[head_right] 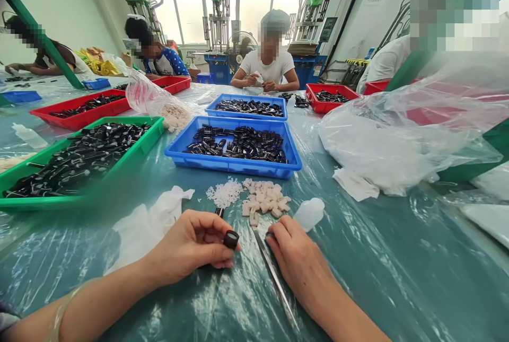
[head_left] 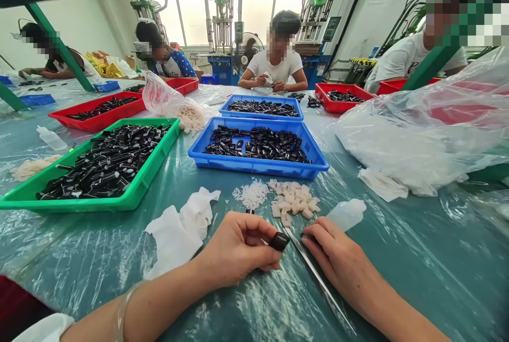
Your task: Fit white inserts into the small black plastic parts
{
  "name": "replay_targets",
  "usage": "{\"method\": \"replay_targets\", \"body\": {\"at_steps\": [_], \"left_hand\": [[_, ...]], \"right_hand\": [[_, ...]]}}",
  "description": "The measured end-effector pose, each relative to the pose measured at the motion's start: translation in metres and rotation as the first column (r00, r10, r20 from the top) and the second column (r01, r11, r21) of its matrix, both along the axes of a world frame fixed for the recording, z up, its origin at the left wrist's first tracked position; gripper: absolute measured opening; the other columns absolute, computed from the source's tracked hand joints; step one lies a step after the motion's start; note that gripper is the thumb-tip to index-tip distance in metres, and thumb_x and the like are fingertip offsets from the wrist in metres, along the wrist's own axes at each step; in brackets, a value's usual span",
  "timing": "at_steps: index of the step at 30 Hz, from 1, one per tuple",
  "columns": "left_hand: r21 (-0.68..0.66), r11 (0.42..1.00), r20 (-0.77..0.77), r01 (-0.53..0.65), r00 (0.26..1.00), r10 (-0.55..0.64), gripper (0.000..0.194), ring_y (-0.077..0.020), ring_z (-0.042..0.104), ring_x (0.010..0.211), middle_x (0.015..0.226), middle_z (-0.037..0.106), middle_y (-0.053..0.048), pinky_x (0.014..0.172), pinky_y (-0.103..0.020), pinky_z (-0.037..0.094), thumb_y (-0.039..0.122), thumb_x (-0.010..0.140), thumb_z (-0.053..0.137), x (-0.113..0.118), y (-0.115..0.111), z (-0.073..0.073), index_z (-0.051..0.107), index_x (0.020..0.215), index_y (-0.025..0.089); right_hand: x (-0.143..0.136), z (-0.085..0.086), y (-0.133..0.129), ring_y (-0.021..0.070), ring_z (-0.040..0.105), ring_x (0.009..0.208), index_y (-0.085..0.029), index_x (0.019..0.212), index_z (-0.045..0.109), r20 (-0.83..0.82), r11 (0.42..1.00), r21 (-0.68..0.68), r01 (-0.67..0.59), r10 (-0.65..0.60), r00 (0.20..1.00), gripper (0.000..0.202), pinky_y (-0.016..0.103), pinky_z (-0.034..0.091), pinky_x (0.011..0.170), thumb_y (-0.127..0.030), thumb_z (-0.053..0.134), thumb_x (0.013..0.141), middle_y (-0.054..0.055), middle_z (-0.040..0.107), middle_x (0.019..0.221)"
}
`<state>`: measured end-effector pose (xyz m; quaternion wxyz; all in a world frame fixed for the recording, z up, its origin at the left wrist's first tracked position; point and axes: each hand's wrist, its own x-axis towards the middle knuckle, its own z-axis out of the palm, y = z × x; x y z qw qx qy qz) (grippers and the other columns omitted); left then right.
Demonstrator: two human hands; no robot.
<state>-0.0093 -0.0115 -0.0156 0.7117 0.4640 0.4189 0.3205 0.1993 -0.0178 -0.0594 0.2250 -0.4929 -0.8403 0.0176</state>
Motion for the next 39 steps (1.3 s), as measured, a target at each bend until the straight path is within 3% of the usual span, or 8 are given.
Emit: {"method": "replay_targets", "body": {"at_steps": [7, 13, 19, 25, 29, 33, 35, 39], "left_hand": [[-0.055, 0.998, 0.012, 0.043, 0.999, -0.042, 0.020, -0.0113, 0.063, 0.053, 0.069, 0.067, -0.006, 0.050, -0.018, 0.049, 0.019, 0.058, 0.073, 0.000, 0.000, 0.000, 0.064, 0.074, 0.010], [-0.075, 0.995, 0.029, 0.070, 0.997, -0.068, 0.021, -0.0110, 0.063, 0.052, 0.068, 0.067, -0.005, 0.049, -0.017, 0.049, 0.021, 0.059, 0.074, -0.001, 0.000, -0.001, 0.064, 0.075, 0.010], [-0.107, 0.989, 0.018, 0.106, 0.994, -0.104, 0.030, -0.0113, 0.063, 0.052, 0.067, 0.067, -0.006, 0.048, -0.017, 0.048, 0.029, 0.056, 0.077, 0.000, 0.001, 0.001, 0.064, 0.075, 0.010], [-0.121, 0.984, 0.022, 0.131, 0.991, -0.129, 0.027, -0.0123, 0.063, 0.052, 0.066, 0.066, -0.006, 0.047, -0.016, 0.048, 0.025, 0.058, 0.076, 0.000, 0.001, -0.001, 0.064, 0.077, 0.009], [-0.116, 0.983, 0.035, 0.142, 0.990, -0.139, 0.023, -0.0125, 0.064, 0.053, 0.067, 0.066, -0.006, 0.047, -0.017, 0.048, 0.019, 0.060, 0.073, 0.000, 0.001, -0.002, 0.065, 0.078, 0.009], [-0.118, 0.982, 0.027, 0.146, 0.989, -0.144, 0.020, -0.0125, 0.063, 0.052, 0.064, 0.065, -0.005, 0.048, -0.017, 0.047, 0.018, 0.059, 0.072, 0.001, 0.000, -0.002, 0.064, 0.075, 0.009], [-0.119, 0.984, 0.031, 0.134, 0.991, -0.131, 0.019, -0.0130, 0.063, 0.053, 0.064, 0.065, -0.005, 0.048, -0.018, 0.047, 0.017, 0.058, 0.073, 0.001, -0.001, -0.003, 0.064, 0.072, 0.009], [-0.083, 0.991, 0.052, 0.103, 0.994, -0.099, 0.017, -0.0117, 0.061, 0.054, 0.064, 0.065, -0.005, 0.051, -0.019, 0.046, 0.013, 0.056, 0.072, 0.003, -0.003, -0.006, 0.065, 0.071, 0.009]], "right_hand": [[-0.001, 0.003, -0.001, 0.0150, 0.057, 0.059, -0.021, 0.074, 0.051, -0.013, 1.000, -0.019, 0.013, -0.013, 1.000, 0.030, 0.026, 0.048, 0.049, -0.029, 0.028, 0.093, 0.005, 0.055, 0.072], [-0.001, 0.009, -0.006, 0.0132, 0.057, 0.058, -0.021, 0.076, 0.049, -0.110, 0.999, -0.031, 0.015, -0.018, 0.994, 0.022, 0.024, 0.048, 0.052, -0.025, 0.033, 0.092, 0.002, 0.056, 0.068], [-0.002, 0.016, -0.012, 0.0136, 0.061, 0.066, -0.021, 0.097, 0.055, -0.255, 1.000, 0.025, -0.001, 0.007, 0.967, 0.018, 0.023, 0.048, 0.055, -0.019, 0.039, 0.089, 0.003, 0.061, 0.077], [-0.005, 0.024, -0.016, 0.0127, 0.059, 0.065, -0.021, 0.090, 0.060, -0.377, 0.994, -0.110, -0.028, -0.015, 0.926, 0.017, 0.022, 0.047, 0.056, -0.022, 0.043, 0.088, 0.002, 0.060, 0.074], [-0.005, 0.022, -0.016, 0.0130, 0.060, 0.064, -0.022, 0.087, 0.061, -0.492, 0.959, -0.285, -0.003, -0.143, 0.859, 0.013, 0.021, 0.049, 0.058, -0.028, 0.050, 0.085, 0.001, 0.063, 0.074], [-0.006, 0.021, -0.017, 0.0142, 0.063, 0.067, -0.021, 0.082, 0.065, -0.610, 0.899, -0.434, -0.057, -0.247, 0.753, 0.012, 0.020, 0.051, 0.060, -0.030, 0.059, 0.078, 0.002, 0.067, 0.076], [-0.008, 0.023, -0.018, 0.0150, 0.064, 0.068, -0.020, 0.078, 0.066, -0.666, 0.886, -0.455, -0.092, -0.270, 0.696, 0.011, 0.020, 0.053, 0.061, -0.030, 0.063, 0.075, 0.003, 0.068, 0.074], [-0.013, 0.028, -0.023, 0.0163, 0.065, 0.070, -0.020, 0.071, 0.068, -0.759, 0.913, -0.385, -0.132, -0.232, 0.608, 0.006, 0.022, 0.055, 0.063, -0.026, 0.068, 0.070, 0.004, 0.068, 0.076]]}}
